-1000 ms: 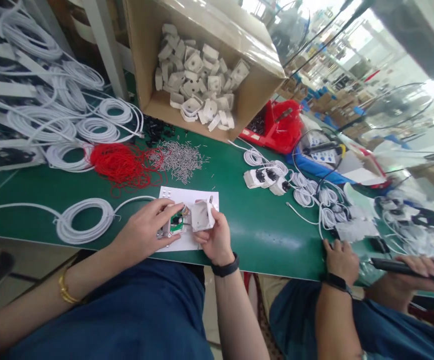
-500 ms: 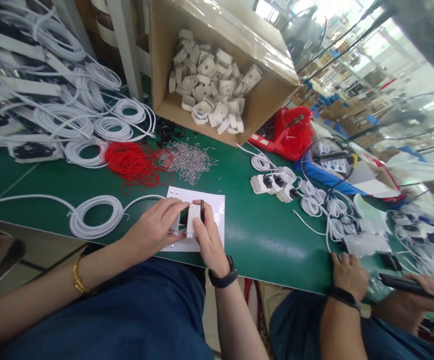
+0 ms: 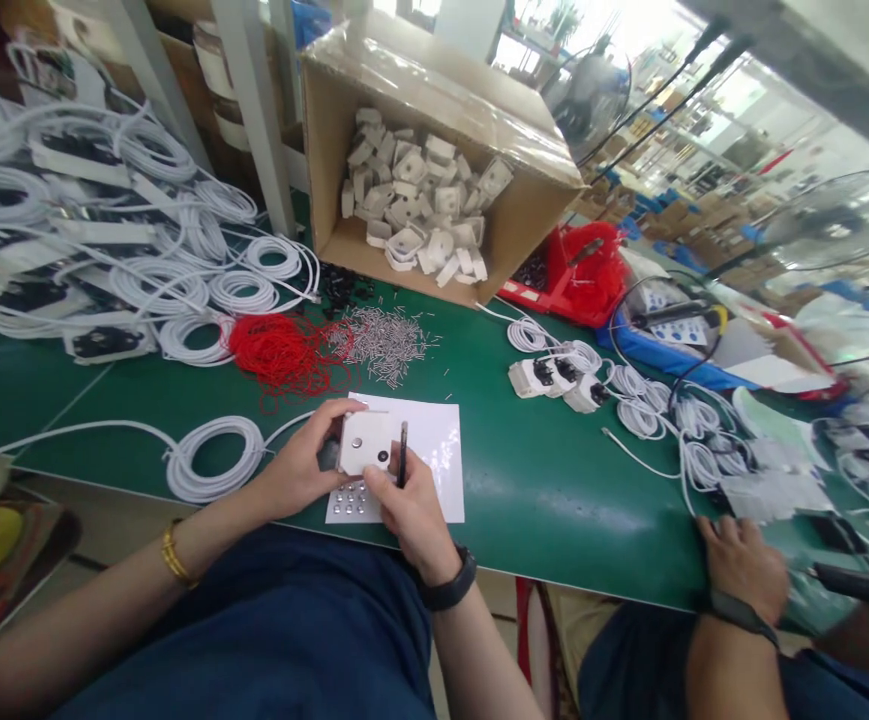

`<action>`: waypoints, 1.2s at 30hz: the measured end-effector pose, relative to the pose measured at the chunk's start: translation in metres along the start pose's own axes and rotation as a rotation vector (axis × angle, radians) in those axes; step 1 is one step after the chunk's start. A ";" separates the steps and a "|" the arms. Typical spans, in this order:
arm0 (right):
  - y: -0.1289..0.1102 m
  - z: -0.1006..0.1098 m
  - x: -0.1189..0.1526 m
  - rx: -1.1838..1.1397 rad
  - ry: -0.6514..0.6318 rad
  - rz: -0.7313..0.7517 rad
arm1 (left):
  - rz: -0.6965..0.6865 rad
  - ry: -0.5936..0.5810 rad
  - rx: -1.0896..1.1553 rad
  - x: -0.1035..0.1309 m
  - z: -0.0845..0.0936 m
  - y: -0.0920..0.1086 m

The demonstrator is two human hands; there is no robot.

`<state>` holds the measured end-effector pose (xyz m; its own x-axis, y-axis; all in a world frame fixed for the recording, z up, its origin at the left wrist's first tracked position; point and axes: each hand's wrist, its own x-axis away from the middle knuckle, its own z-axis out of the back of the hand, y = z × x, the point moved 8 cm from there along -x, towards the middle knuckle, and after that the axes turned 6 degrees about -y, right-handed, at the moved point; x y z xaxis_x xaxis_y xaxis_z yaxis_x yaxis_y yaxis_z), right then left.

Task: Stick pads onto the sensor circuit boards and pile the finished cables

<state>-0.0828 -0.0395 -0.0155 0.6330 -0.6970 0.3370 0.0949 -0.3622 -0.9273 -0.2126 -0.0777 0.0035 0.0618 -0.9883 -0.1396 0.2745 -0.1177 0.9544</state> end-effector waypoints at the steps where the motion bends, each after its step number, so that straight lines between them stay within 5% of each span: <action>1: 0.004 -0.003 0.000 -0.069 0.004 -0.014 | 0.007 -0.031 0.076 0.000 0.000 -0.003; 6: 0.005 -0.012 -0.001 -0.176 0.066 0.026 | 0.104 -0.116 0.377 -0.010 0.006 -0.014; 10: 0.008 -0.017 0.000 -0.224 0.079 0.017 | 0.238 -0.095 0.237 -0.022 0.011 -0.020; 18: 0.017 -0.016 0.000 -0.204 0.064 -0.018 | 0.184 -0.060 0.003 -0.032 0.011 -0.002; 21: 0.000 -0.004 -0.004 0.063 0.039 0.068 | 0.044 -0.120 -0.058 -0.029 0.014 0.018; 24: -0.033 0.006 -0.009 0.631 0.050 0.359 | -0.062 -0.164 -0.127 -0.021 0.023 0.033; 29: -0.031 -0.009 -0.002 1.561 -0.061 0.692 | 0.035 0.060 -0.300 -0.018 0.068 0.031; 33: -0.021 -0.008 0.014 1.618 -0.145 0.724 | 0.006 0.061 -0.528 -0.043 0.089 0.038; 36: -0.042 0.017 -0.003 1.341 -0.016 0.611 | 0.020 -0.009 -0.664 -0.082 0.089 0.031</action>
<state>-0.0757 -0.0122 0.0197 0.8430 -0.5174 -0.1467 0.4351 0.8165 -0.3793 -0.2940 -0.0091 0.0681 0.0655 -0.9908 -0.1188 0.8066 -0.0175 0.5909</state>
